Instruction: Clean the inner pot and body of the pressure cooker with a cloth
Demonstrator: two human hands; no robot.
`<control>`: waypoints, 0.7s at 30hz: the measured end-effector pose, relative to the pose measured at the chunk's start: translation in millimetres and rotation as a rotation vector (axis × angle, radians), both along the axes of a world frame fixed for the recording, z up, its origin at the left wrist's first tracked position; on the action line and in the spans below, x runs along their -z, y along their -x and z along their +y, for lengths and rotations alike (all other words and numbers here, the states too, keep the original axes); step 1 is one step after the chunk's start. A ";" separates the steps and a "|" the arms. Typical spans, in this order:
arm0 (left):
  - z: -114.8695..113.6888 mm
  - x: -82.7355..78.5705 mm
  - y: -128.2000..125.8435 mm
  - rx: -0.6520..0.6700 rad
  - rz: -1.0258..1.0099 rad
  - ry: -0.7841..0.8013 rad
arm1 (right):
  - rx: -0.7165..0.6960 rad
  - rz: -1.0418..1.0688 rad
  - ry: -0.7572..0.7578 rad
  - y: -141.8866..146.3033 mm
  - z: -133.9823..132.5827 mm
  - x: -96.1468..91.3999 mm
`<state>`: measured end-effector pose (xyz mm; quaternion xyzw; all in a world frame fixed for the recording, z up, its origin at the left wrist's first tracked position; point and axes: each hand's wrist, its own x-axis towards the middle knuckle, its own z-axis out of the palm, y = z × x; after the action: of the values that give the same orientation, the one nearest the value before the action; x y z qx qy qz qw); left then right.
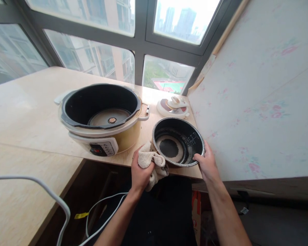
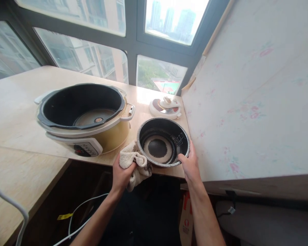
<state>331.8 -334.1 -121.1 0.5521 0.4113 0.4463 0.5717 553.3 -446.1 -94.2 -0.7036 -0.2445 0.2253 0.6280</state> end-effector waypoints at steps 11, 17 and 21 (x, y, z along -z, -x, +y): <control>19.5 10.8 -1.7 0.082 0.085 -0.243 | -0.109 0.121 0.121 -54.9 10.4 -16.8; 36.0 14.5 -6.5 0.133 0.102 -0.214 | -0.096 0.191 0.227 -83.4 31.4 -26.3; 41.3 18.8 -7.9 0.188 0.115 -0.142 | -0.113 0.191 0.347 -99.3 51.9 -33.3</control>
<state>339.7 -292.8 -139.9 0.6519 0.3573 0.3862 0.5461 652.7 -394.2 -60.9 -0.7620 -0.1804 0.3643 0.5041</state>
